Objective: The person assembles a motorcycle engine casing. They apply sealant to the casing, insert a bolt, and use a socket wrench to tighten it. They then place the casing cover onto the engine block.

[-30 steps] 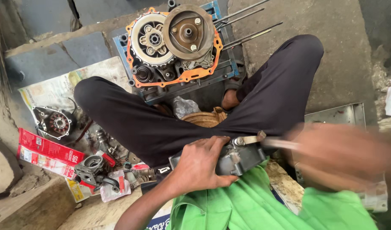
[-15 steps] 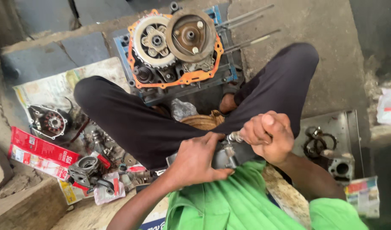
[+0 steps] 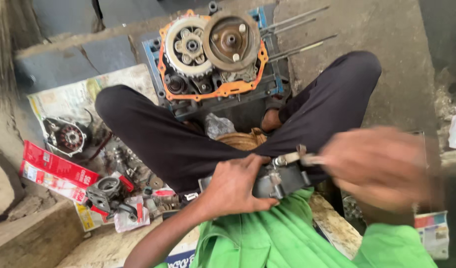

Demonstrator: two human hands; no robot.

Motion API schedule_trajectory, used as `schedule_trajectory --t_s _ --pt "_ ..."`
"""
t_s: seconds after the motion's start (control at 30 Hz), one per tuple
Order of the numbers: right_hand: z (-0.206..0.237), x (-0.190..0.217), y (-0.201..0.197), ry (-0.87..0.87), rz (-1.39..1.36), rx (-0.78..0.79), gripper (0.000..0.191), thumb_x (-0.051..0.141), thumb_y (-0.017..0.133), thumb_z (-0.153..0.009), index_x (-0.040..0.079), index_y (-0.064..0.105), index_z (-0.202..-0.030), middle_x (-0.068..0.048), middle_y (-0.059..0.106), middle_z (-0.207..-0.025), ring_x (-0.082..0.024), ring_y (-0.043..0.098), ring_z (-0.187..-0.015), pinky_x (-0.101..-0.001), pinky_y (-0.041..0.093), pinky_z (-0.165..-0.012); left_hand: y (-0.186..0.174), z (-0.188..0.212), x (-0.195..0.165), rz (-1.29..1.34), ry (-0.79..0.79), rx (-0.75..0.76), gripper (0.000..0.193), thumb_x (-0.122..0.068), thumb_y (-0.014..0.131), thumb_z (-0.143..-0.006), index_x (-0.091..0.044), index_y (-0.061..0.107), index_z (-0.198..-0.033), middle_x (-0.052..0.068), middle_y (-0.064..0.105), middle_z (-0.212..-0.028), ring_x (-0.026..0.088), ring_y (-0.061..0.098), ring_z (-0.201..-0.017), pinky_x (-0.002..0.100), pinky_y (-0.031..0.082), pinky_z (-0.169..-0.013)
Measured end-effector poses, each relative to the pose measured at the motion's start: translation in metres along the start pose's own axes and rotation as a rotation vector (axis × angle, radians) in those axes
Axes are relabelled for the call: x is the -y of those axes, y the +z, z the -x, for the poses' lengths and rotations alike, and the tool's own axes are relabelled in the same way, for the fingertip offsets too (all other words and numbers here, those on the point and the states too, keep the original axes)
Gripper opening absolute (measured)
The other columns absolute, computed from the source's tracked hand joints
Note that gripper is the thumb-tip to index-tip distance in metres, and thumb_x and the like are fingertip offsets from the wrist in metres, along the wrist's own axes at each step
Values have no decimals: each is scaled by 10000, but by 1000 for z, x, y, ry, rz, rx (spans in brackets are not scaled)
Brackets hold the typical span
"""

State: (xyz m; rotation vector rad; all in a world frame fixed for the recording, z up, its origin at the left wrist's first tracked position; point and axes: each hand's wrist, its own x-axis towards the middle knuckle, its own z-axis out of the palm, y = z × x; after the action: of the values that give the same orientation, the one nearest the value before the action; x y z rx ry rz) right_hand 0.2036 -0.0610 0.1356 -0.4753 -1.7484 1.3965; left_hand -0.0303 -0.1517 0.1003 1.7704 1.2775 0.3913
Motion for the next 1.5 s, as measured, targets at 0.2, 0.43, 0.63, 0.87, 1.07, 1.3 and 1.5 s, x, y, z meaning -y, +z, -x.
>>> schedule_trajectory --t_s 0.2,0.43,0.63,0.87,1.07,1.3,1.5 --pt "40 -48 25 450 -831 -307 436 110 614 -1025 77 378 -660 -28 334 -586 -126 348 -533 -337 313 -543 0 0 1 39 1 -20 847 -545 815 -673 1 599 -1284 195 705 -1051 380 712 -913 491 542 -780" --pt "25 0 -19 52 -885 -92 378 32 613 -1036 26 518 -670 -71 514 -621 -155 508 -585 -343 447 -615 -1 -3 4 20 -8 -19 845 -552 820 -656 6 610 -1255 190 714 -1042 382 714 -901 494 538 -752" --pt "6 -24 20 172 -480 -144 323 37 659 -1018 -23 574 -713 -130 628 -709 -227 637 -656 -379 553 -677 1 -4 4 3 -26 -36 825 -537 823 -639 -15 628 -1247 178 713 -1043 374 715 -889 484 546 -755" --pt "26 -34 18 350 -657 -233 429 153 532 -1023 88 402 -619 -15 391 -566 -144 331 -505 -329 316 -537 2 -2 3 39 -2 -46 811 -531 827 -662 -12 617 -1250 158 718 -1025 356 724 -919 481 548 -777" --pt "71 -66 -8 231 -865 -305 443 178 602 -1024 94 363 -661 1 351 -601 -140 316 -514 -359 291 -530 0 -2 -2 1 47 -41 833 -532 833 -658 -27 617 -1284 175 698 -1097 378 702 -949 482 549 -780" --pt "0 -10 -25 361 576 135 119 137 757 -870 32 716 -834 -55 684 -736 -139 639 -571 -288 477 -536 2 -3 2 17 14 -72 826 -529 826 -675 -12 593 -1277 167 690 -1091 373 701 -963 490 538 -783" --pt "8 -56 -9 400 890 364 360 333 780 -864 57 715 -642 -94 666 -618 -307 619 -521 -414 451 -499 5 -4 2 14 11 -31 821 -542 819 -692 -14 587 -1276 158 681 -1060 364 707 -939 485 541 -768"
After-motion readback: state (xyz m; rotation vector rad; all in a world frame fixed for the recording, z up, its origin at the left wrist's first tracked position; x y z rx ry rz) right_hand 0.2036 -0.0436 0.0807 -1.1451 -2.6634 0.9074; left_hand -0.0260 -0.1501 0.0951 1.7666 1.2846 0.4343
